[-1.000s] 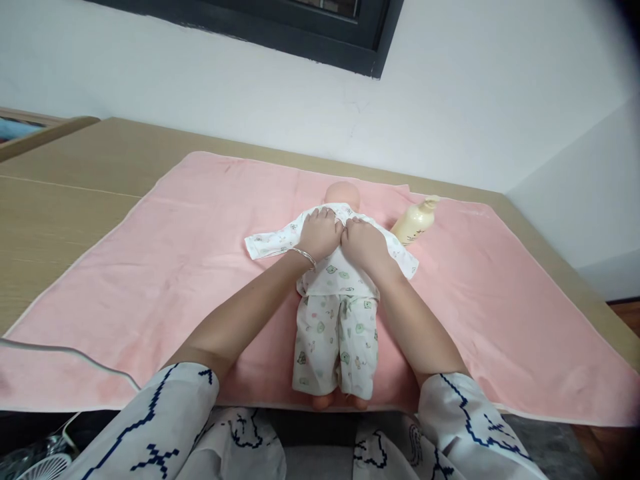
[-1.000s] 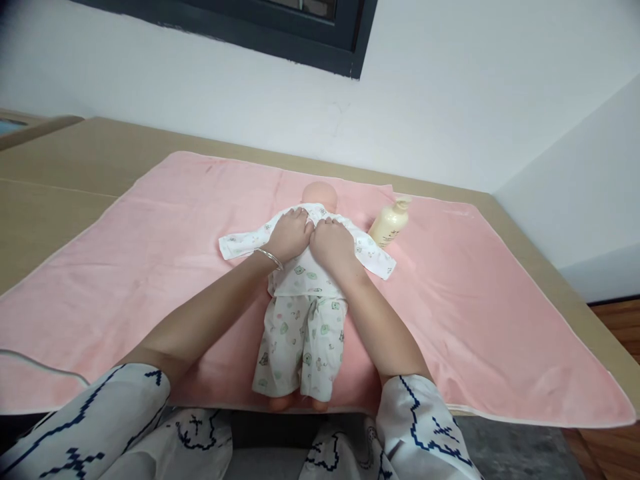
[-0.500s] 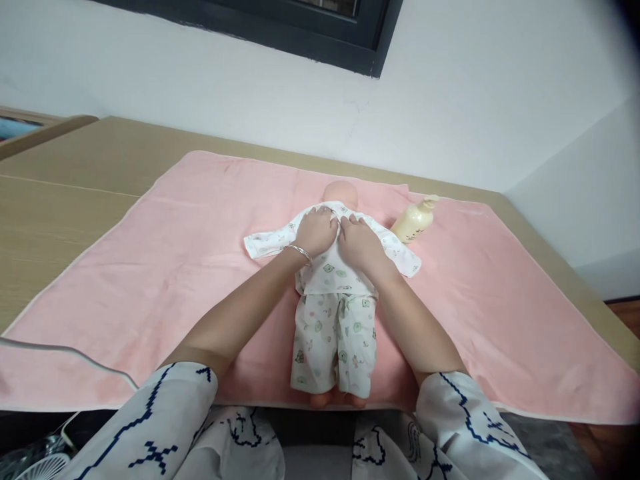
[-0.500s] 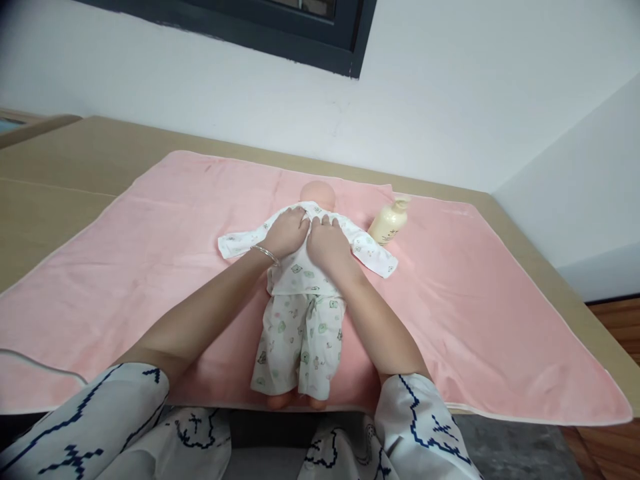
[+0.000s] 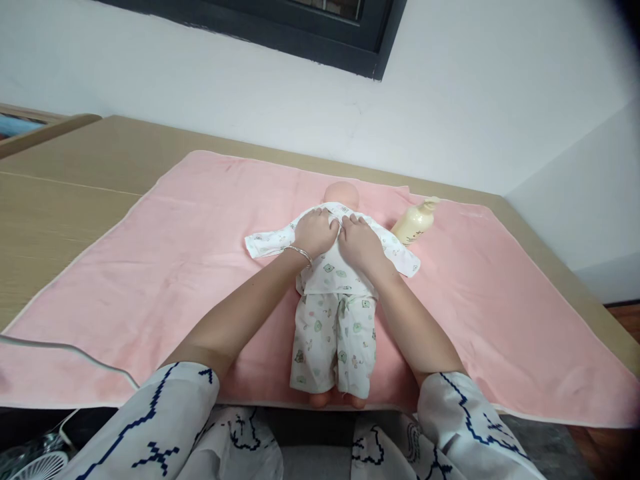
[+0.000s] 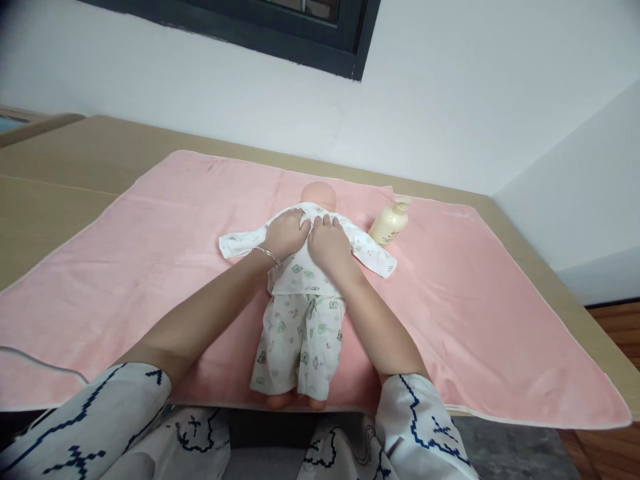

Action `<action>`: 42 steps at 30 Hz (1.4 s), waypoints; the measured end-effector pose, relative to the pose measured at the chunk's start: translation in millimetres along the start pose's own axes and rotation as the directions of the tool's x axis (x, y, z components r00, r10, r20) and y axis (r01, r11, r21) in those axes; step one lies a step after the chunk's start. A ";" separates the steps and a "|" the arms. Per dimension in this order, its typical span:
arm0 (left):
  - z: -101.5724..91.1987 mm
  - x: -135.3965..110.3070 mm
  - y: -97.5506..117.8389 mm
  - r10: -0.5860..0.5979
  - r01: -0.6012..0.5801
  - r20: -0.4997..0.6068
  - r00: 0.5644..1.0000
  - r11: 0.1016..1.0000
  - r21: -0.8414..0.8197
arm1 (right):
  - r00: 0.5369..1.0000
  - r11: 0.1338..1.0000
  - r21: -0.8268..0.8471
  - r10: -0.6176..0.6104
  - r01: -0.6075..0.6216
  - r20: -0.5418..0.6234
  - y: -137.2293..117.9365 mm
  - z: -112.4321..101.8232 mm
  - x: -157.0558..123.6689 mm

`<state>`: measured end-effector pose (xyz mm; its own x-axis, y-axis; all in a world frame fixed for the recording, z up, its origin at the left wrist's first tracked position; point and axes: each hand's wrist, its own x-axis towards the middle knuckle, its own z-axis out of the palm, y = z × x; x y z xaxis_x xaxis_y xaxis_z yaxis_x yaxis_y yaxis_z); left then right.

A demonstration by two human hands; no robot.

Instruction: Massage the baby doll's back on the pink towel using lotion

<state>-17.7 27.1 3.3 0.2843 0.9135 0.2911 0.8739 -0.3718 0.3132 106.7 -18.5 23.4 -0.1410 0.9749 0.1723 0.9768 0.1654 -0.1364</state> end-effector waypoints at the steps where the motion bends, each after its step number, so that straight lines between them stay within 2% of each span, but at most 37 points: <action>1: 1.0 -1.6 1.6 -0.022 0.022 -0.018 1.000 1.000 0.018 | 1.000 1.000 0.008 -0.001 0.001 0.003 0.5 -0.7 0.1; 4: 1.1 -12.7 15.2 -0.020 0.024 -0.032 0.999 0.994 0.104 | 1.000 0.997 0.072 -0.013 0.013 0.007 12.5 1.3 8.0; 6: 1.1 -20.0 24.7 0.038 -0.033 -0.028 0.999 0.990 0.139 | 1.000 0.992 0.122 -0.023 0.023 -0.005 24.1 4.9 15.9; 10: 6.0 -19.0 24.8 0.162 -0.157 -0.063 0.985 0.985 0.078 | 0.999 0.991 0.134 0.001 0.005 -0.048 33.8 11.6 23.9; 17: 21.4 2.6 -3.4 0.025 -0.038 -0.105 0.994 0.991 -0.126 | 0.999 0.999 0.032 0.038 -0.036 -0.033 13.9 0.8 9.7; 21: 28.7 1.4 -5.3 -0.015 -0.017 -0.159 0.987 0.979 -0.202 | 1.000 0.980 0.195 0.022 -0.022 -0.001 26.9 -2.7 12.7; 24: 30.4 0.1 -5.0 -0.020 -0.019 -0.166 0.986 0.974 -0.227 | 0.995 0.938 0.336 0.095 -0.082 -0.020 42.6 3.4 20.5; 28: 30.8 0.7 -6.6 -0.007 -0.034 -0.177 0.984 0.973 -0.228 | 0.989 0.928 0.355 0.137 -0.112 -0.047 50.5 6.2 24.7; 32: 31.4 1.3 -7.7 -0.008 -0.036 -0.184 0.983 0.972 -0.233 | 0.980 0.929 0.365 0.129 -0.066 -0.152 42.9 -1.5 19.1; 35: 31.0 1.1 -7.3 -0.007 -0.041 -0.194 0.981 0.970 -0.240 | 0.963 0.950 0.312 0.061 0.026 -0.263 32.8 1.6 16.2; 38: 30.3 0.7 -6.4 -0.010 -0.041 -0.195 0.981 0.966 -0.255 | 0.978 0.968 0.243 -0.006 0.058 -0.208 24.6 14.2 17.0; 40: 30.3 0.6 -6.4 -0.012 -0.038 -0.188 0.982 0.965 -0.259 | 0.989 0.970 0.241 -0.002 0.039 -0.150 22.2 19.8 18.0; 42: 31.0 0.7 -6.9 -0.011 -0.040 -0.187 0.982 0.964 -0.263 | 0.989 0.966 0.256 0.012 0.027 -0.148 21.7 18.9 17.8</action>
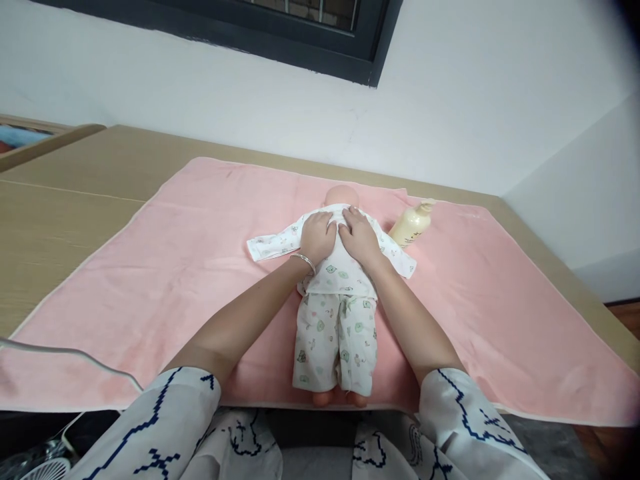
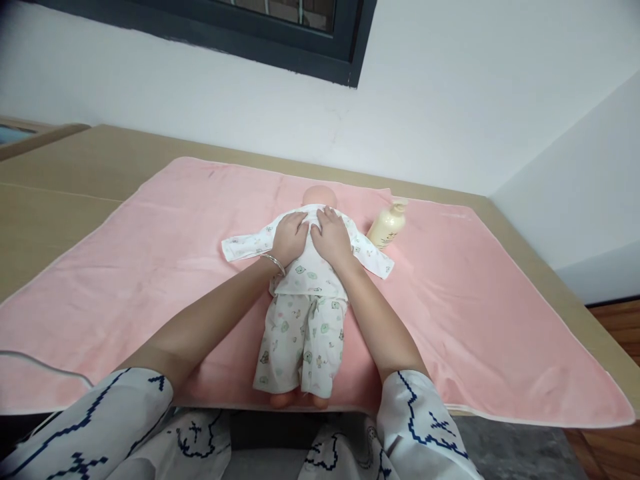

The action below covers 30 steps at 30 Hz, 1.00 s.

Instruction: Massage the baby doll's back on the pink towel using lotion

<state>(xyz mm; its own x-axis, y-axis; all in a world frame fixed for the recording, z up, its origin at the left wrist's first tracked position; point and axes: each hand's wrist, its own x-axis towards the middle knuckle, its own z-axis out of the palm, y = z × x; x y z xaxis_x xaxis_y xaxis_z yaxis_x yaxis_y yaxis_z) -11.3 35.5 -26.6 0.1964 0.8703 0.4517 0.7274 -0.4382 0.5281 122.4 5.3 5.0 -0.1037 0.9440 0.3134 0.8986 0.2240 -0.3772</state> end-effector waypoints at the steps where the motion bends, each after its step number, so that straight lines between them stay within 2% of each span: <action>1: 0.4 0.1 -0.5 0.002 -0.002 -0.003 1.000 1.000 -0.003 | 1.000 1.000 0.012 -0.002 0.002 -0.017 -0.7 -2.5 -0.3; 6: 2.9 0.9 -2.7 0.004 -0.004 -0.017 1.000 0.999 -0.039 | 0.992 0.997 0.076 0.013 -0.003 -0.128 -6.3 -10.6 -3.1; 12: 6.4 1.3 -5.0 -0.006 0.004 -0.029 1.000 0.998 -0.067 | 0.999 1.000 0.027 0.010 -0.011 0.041 -5.0 -7.3 -2.0; 17: 7.9 1.7 -6.7 0.013 -0.016 -0.036 0.999 0.997 -0.071 | 0.999 0.999 0.044 0.027 -0.025 -0.034 -8.7 -14.0 -4.4; 23: 5.4 1.5 -5.7 -0.001 -0.002 -0.034 0.999 0.996 -0.089 | 0.999 1.000 0.004 0.027 -0.028 0.017 -13.8 -2.8 -7.1; 27: 5.0 1.6 -4.5 0.003 -0.006 -0.036 0.999 0.996 -0.085 | 0.997 0.999 -0.001 0.045 -0.045 -0.062 -13.5 -6.3 -7.0; 30: 4.9 2.0 -4.3 0.000 -0.002 -0.030 1.000 0.997 -0.081 | 0.999 0.997 -0.070 0.044 -0.044 0.004 -15.0 -4.2 -7.7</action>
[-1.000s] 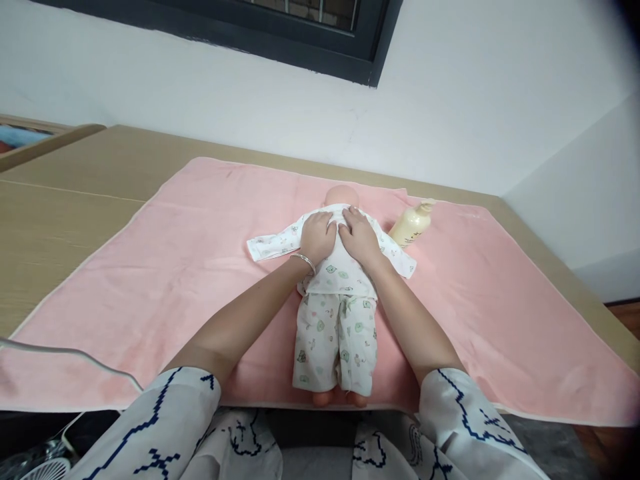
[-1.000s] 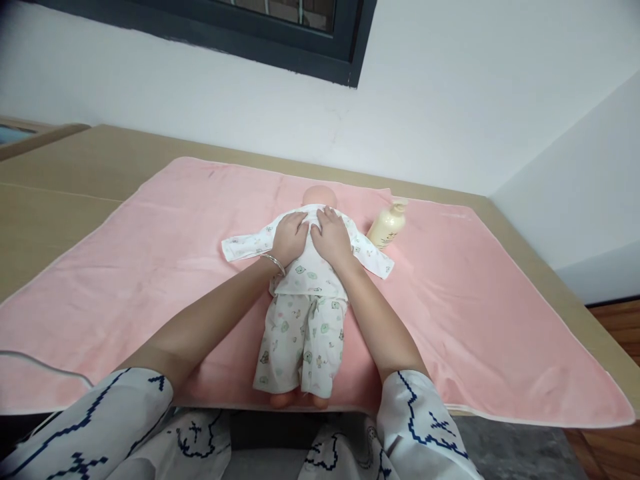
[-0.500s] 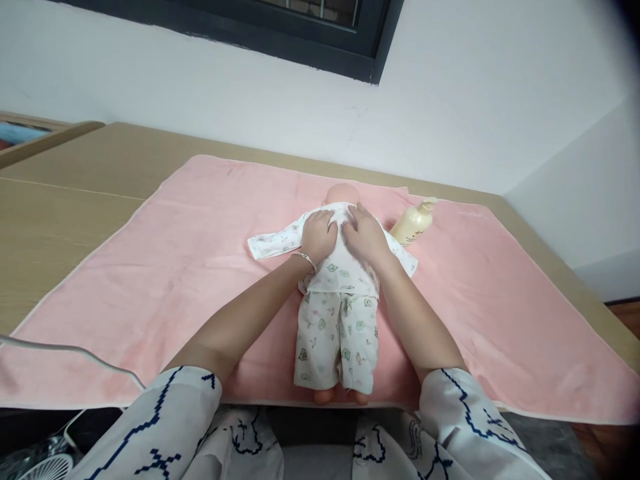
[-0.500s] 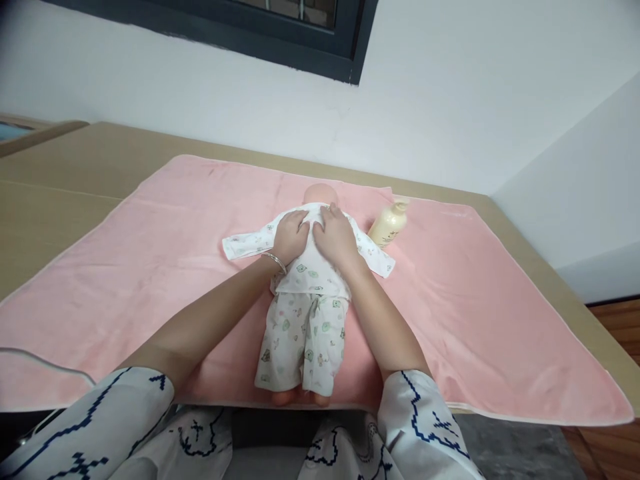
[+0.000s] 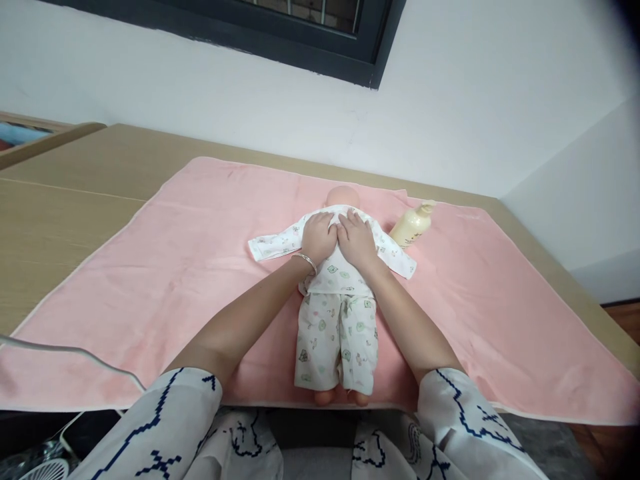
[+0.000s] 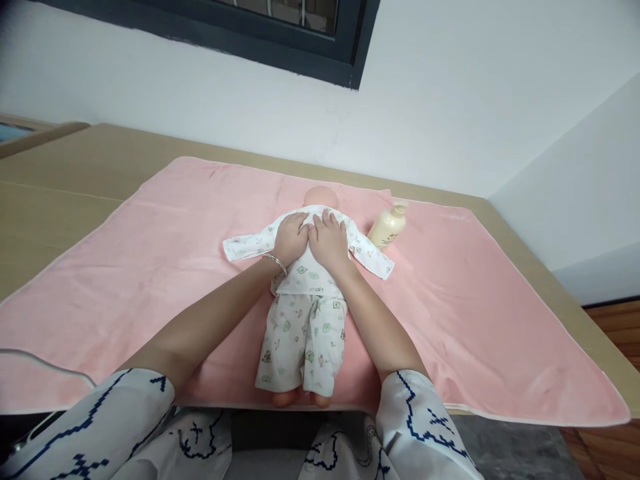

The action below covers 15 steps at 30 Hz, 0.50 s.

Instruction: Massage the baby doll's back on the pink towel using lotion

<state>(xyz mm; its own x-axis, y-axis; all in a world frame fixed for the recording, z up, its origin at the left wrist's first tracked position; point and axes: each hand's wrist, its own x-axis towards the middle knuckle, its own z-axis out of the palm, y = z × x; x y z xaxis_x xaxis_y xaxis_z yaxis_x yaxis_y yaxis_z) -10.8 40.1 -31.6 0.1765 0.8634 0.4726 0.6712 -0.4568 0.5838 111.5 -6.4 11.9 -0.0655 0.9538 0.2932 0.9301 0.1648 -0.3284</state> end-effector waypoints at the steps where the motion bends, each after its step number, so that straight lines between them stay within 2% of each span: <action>1: -0.3 0.1 -0.1 -0.001 0.001 0.004 1.000 1.000 0.004 | 0.999 1.000 -0.024 -0.011 0.012 0.036 -0.8 0.7 -0.3; 5: -4.2 1.0 -0.3 0.000 -0.002 0.037 0.999 0.998 0.055 | 0.982 0.996 -0.059 -0.050 0.062 0.184 -5.8 -9.6 -2.7; 8: -9.9 1.6 3.2 0.035 -0.040 0.059 0.998 0.996 0.080 | 0.947 0.982 0.087 -0.185 0.168 0.263 -11.0 -36.9 -8.6; 11: -17.8 -0.2 15.3 0.060 -0.072 0.093 0.994 0.989 0.130 | 0.933 0.921 0.291 -0.316 0.258 0.172 -11.0 -74.1 -18.1; 13: -24.1 -3.8 29.8 0.046 -0.064 0.134 0.990 0.988 0.138 | 0.955 0.910 0.343 -0.280 0.232 0.096 -3.7 -97.7 -23.3; 15: -30.2 -8.8 48.8 0.024 -0.034 0.195 0.981 0.998 0.048 | 0.979 0.905 0.387 -0.203 0.180 0.020 10.0 -115.9 -25.2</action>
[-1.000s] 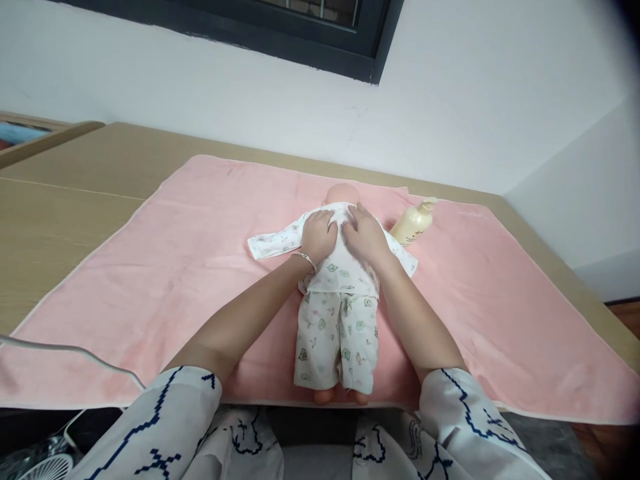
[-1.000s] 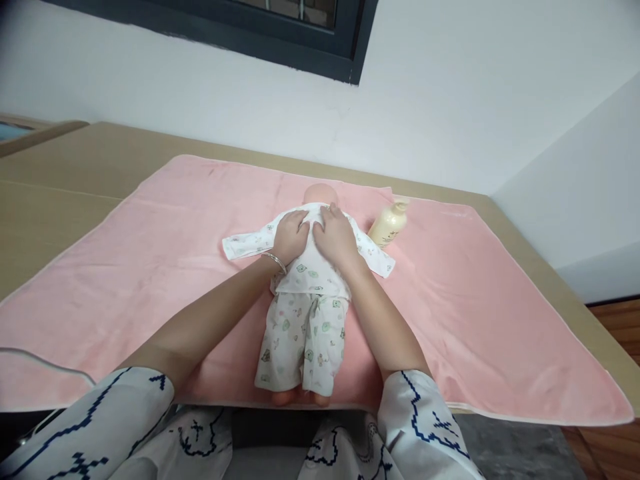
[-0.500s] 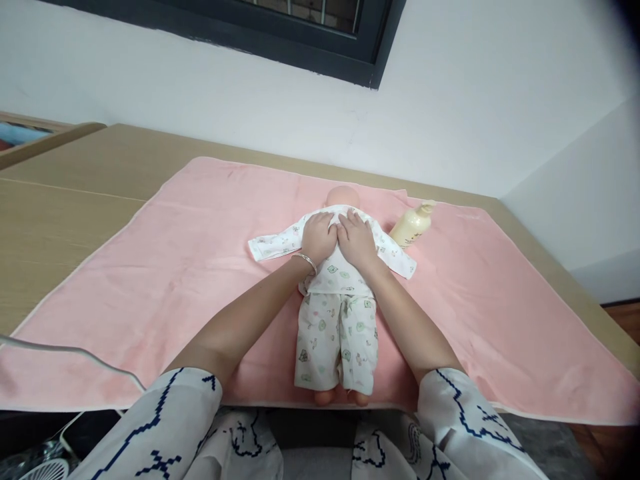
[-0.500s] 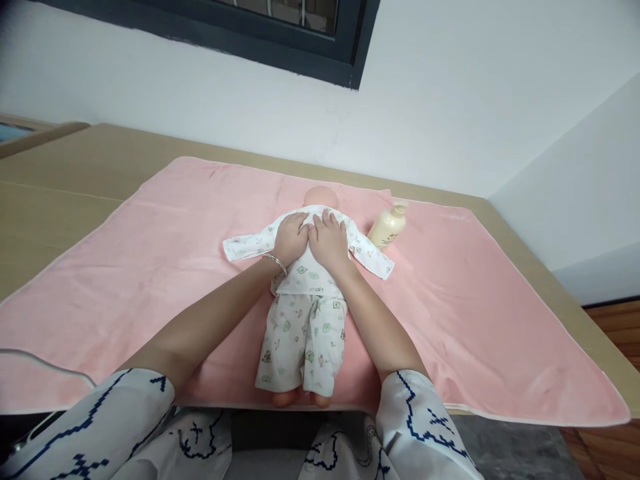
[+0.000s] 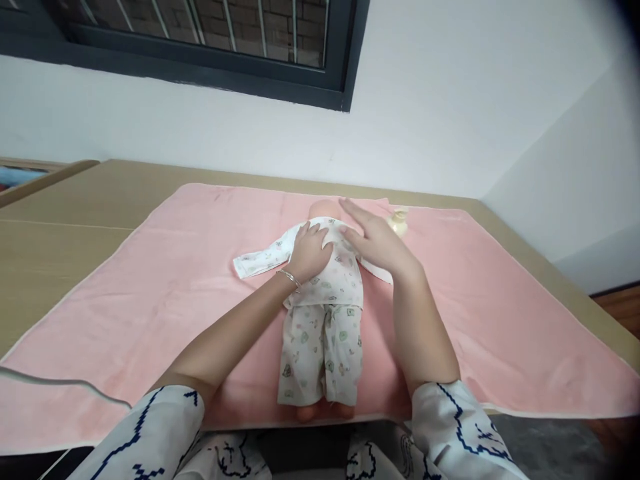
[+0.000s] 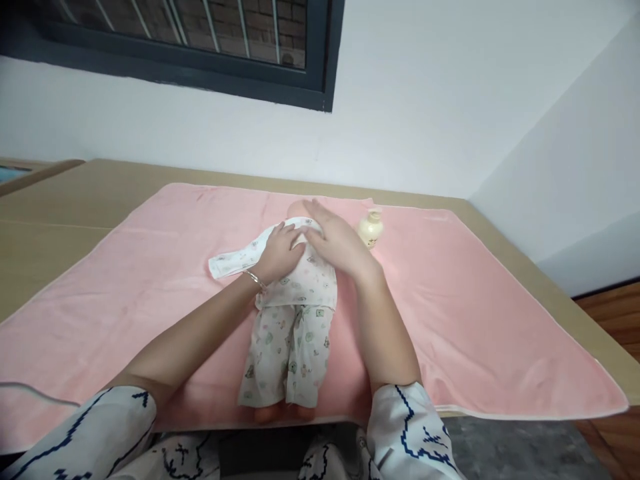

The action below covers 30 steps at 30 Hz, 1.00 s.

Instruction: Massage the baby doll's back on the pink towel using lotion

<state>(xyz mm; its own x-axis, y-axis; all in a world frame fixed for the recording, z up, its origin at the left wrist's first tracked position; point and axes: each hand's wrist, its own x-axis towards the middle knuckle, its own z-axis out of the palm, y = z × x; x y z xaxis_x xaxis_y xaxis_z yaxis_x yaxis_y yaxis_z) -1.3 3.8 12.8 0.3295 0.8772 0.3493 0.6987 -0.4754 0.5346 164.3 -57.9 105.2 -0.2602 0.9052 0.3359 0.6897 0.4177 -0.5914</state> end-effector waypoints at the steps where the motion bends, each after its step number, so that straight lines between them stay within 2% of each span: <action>1: -2.6 -2.6 10.5 -0.005 0.009 0.038 0.999 0.995 -0.095 | 0.997 0.999 0.026 0.033 -0.032 -0.063 5.1 -9.1 -1.4; 3: -5.8 -5.6 31.6 -0.007 0.048 0.116 0.993 0.932 -0.358 | 0.974 0.992 0.072 0.116 -0.104 -0.195 18.1 -23.2 -2.0; 4: -6.0 -5.1 41.3 -0.012 0.089 0.155 0.988 0.859 -0.505 | 0.954 0.986 0.088 0.161 -0.143 -0.253 24.9 -28.2 -1.4; 5: -5.2 -2.9 49.9 -0.019 0.149 0.207 0.978 0.756 -0.637 | 0.932 0.978 0.099 0.206 -0.185 -0.297 31.3 -32.1 -0.2; 7: -0.9 6.7 63.7 -0.047 0.340 0.363 0.931 0.476 -0.811 | 0.897 0.959 0.099 0.285 -0.267 -0.339 43.1 -37.3 2.8; 9: 5.0 21.1 73.2 -0.072 0.540 0.536 0.841 0.184 -0.821 | 0.876 0.940 0.063 0.335 -0.335 -0.346 54.4 -40.4 6.0; 10: 7.8 28.9 77.0 -0.090 0.593 0.587 0.805 0.066 -0.803 | 0.872 0.933 0.033 0.346 -0.357 -0.345 60.3 -41.4 7.4; 11: 10.1 36.5 80.7 -0.107 0.614 0.613 0.783 -0.027 -0.789 | 0.876 0.930 -0.004 0.344 -0.367 -0.339 66.4 -42.0 8.6; 13: 13.4 50.0 87.9 -0.142 0.596 0.613 0.777 -0.145 -0.790 | 0.899 0.931 -0.089 0.313 -0.354 -0.306 78.9 -42.2 10.3; 15: 15.9 61.3 94.8 -0.154 0.575 0.605 0.781 -0.200 -0.794 | 0.928 0.929 -0.167 0.286 -0.329 -0.238 89.1 -41.5 10.7; 17: 19.4 71.2 100.0 -0.158 0.577 0.611 0.776 -0.213 -0.788 | 0.942 0.921 -0.223 0.285 -0.321 -0.178 94.5 -40.9 10.1; 21: 31.4 86.8 103.3 -0.124 0.599 0.631 0.766 -0.219 -0.770 | 0.946 0.900 -0.292 0.296 -0.323 -0.133 91.4 -42.6 8.7; 25: 40.3 91.6 102.5 -0.073 0.597 0.643 0.763 -0.304 -0.743 | 0.948 0.894 -0.316 0.296 -0.318 -0.115 87.1 -45.2 9.6; 27: 37.8 89.1 101.8 -0.066 0.600 0.649 0.758 -0.322 -0.733 | 0.942 0.896 -0.290 0.309 -0.336 -0.134 88.1 -44.3 10.9; 30: 23.5 78.3 97.3 -0.068 0.615 0.658 0.750 -0.296 -0.731 | 0.928 0.902 -0.233 0.333 -0.365 -0.165 90.4 -41.4 12.8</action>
<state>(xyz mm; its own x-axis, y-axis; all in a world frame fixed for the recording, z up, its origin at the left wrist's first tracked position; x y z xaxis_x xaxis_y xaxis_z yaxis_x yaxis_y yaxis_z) 107.4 27.8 74.1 0.6175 0.7348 -0.2807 -0.4689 0.6304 0.6187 251.4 -11.8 86.4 0.0996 0.9665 0.2363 0.8741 0.0285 -0.4850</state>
